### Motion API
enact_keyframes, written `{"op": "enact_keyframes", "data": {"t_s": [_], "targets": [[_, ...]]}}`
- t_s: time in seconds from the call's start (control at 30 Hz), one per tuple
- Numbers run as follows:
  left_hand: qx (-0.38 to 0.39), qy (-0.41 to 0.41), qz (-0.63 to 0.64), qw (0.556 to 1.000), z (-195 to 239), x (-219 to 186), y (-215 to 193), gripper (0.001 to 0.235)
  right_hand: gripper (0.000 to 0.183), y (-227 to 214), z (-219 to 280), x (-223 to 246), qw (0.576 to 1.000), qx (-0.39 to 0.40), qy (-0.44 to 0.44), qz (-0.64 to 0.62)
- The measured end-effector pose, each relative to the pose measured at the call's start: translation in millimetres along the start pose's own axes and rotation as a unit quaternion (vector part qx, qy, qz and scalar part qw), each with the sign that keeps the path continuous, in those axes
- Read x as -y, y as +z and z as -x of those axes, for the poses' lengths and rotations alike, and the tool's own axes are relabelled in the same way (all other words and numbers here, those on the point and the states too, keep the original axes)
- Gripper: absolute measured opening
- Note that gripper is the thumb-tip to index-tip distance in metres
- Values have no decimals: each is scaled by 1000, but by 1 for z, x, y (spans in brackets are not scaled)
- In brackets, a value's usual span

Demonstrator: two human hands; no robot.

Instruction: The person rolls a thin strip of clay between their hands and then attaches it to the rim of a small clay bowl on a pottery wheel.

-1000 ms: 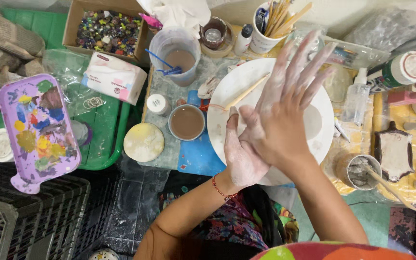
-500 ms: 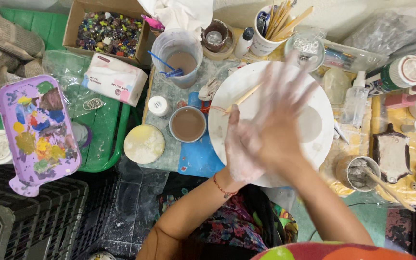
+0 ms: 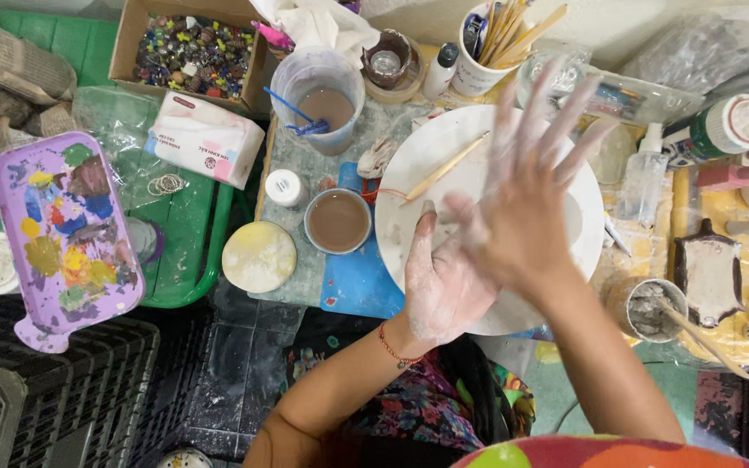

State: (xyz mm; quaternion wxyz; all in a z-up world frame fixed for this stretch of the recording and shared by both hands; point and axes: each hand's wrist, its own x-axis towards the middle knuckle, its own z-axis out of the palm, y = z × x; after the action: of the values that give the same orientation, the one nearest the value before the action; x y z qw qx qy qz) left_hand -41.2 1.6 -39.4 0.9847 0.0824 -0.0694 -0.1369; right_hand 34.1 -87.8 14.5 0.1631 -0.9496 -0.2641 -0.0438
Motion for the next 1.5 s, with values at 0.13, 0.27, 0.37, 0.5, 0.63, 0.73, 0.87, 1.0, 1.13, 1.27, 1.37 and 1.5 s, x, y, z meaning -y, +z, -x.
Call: {"op": "enact_keyframes", "data": {"t_s": [0.13,0.27,0.37,0.5,0.63,0.73,0.87,1.0,1.13,1.27,1.37,1.5], "targets": [[35,68,-102,992,-11,-5,-1,93,102,23,43,42,994,37,-90,-56],[116,208,-173,956,-2,4,4,96,104,22,51,38,996,40,-71,-28],[-27,-49,96,994,0,-3,-4,92,105,10,25,12,999,16,-33,39],[-82,-34,77,993,9,6,1,68,108,-2,4,-6,998,21,0,62],[81,158,-86,980,2,3,4,94,119,24,38,27,993,-11,-105,-57],[47,117,-44,991,-20,-4,-2,100,116,31,66,47,986,73,-135,-59],[67,438,67,894,-47,59,28,95,112,23,38,21,999,8,-51,9],[-121,-67,111,984,3,5,5,91,109,-7,4,-10,999,31,10,35],[7,18,4,1000,1,7,0,92,111,6,19,3,999,24,-22,-41],[20,69,-123,990,-11,0,-8,87,111,29,63,40,994,59,-88,-30],[47,75,-128,988,-6,2,-10,91,114,34,64,38,995,24,-50,-79],[-54,-17,63,996,1,6,-8,94,112,23,28,-3,996,59,-41,48]]}}
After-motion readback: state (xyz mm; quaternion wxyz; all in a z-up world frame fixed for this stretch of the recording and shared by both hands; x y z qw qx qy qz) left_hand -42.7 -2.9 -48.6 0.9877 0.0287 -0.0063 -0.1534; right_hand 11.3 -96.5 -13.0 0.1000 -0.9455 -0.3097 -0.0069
